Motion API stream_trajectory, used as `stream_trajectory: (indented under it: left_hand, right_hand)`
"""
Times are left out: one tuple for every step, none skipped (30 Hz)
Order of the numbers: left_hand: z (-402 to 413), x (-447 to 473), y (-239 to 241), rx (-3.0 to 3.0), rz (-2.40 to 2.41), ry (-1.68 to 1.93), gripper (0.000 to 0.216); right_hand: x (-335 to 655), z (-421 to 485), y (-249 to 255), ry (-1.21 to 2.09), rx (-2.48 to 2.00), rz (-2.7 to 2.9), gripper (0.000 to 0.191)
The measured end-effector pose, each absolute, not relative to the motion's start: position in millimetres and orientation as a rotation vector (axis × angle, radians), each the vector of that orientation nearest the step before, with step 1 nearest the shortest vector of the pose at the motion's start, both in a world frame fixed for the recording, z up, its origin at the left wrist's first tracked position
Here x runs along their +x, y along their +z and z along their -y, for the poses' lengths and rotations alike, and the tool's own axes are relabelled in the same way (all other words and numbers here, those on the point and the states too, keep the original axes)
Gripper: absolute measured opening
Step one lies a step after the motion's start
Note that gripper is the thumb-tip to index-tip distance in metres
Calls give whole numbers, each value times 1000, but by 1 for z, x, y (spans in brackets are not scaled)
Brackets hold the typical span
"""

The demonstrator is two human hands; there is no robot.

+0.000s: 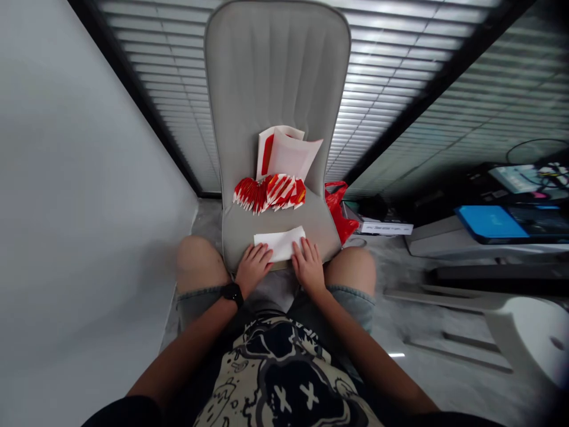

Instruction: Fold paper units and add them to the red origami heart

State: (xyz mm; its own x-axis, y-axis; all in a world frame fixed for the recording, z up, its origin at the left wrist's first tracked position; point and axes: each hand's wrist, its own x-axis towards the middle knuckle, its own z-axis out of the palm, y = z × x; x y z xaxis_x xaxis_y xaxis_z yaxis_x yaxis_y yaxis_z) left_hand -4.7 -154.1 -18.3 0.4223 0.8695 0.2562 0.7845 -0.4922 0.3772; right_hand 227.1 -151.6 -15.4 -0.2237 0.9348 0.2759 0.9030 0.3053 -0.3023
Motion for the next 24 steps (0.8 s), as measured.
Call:
stream_trajectory:
  left_hand:
    - [154,-5,-20,2481,-1447,622,38]
    - [154,-6,-21,2491,-1434,615,37]
    - [154,-6,-22,2499,-1422,606,37]
    - [154,-6,-23,2506,-1414,600,37]
    - [154,-6,-23,2509,-1410,595,38]
    - [153,-6,-23,2508,-1407,593,38]
    - [153,-5,-23,2502,-1404,592,38]
    - [153,-5,-22,2495,-1399,591,38]
    - [153,-5,-21,2488,-1394,589,39]
    - [153,-4,-20,2482,-1389,584,39]
    - [152,-4,-19,2480,-1385,578,40]
    - [152,-4,-18,2480,-1381,573,40]
    - [152,-3,-17,2483,-1380,569,41]
    - [152,-3,-17,2487,-1381,569,41]
    - [152,-3,-17,2489,-1385,569,41]
    - [153,-3,-17,2489,-1392,568,42]
    - [153,-2,-17,2489,-1400,568,42]
    - [154,-2,-17,2486,-1411,565,42]
    - [154,-1,-17,2483,-1423,563,42]
    - [155,0,-17,2481,-1435,561,42]
    - [156,1,-17,2480,-1447,562,42]
    - [157,1,-17,2480,-1459,563,42]
    - [157,2,-18,2482,-1470,565,42]
    - [158,3,-18,2483,-1479,566,43]
  right_hand:
    - [226,153,-15,102,-1637,2196,46]
    - [225,154,-15,89,-1648,2200,45]
    - [224,155,-15,72,-1666,2194,44]
    - [223,156,-16,59,-1685,2183,43]
    - [223,157,-17,54,-1697,2173,42]
    - [223,157,-18,64,-1702,2167,42]
    - [222,157,-20,86,-1702,2163,42]
    - [222,158,-21,117,-1699,2160,42]
    - [221,158,-21,151,-1699,2154,42]
    - [221,158,-22,181,-1704,2143,42]
    - [220,158,-23,203,-1712,2129,43]
    - [220,158,-24,215,-1722,2113,44]
    - [219,158,-25,219,-1731,2099,44]
    - [219,158,-25,218,-1737,2090,45]
    - [219,158,-25,214,-1738,2085,45]
    - [219,158,-25,208,-1735,2086,45]
    - [219,158,-25,202,-1729,2090,44]
    - [219,158,-25,198,-1724,2096,44]
    - [219,158,-25,193,-1721,2102,43]
    - [219,157,-25,188,-1719,2106,44]
    - [219,157,-25,185,-1719,2108,44]
    - [219,157,-26,184,-1719,2107,44]
    - [219,157,-26,185,-1719,2102,44]
    - [219,157,-27,189,-1717,2097,44]
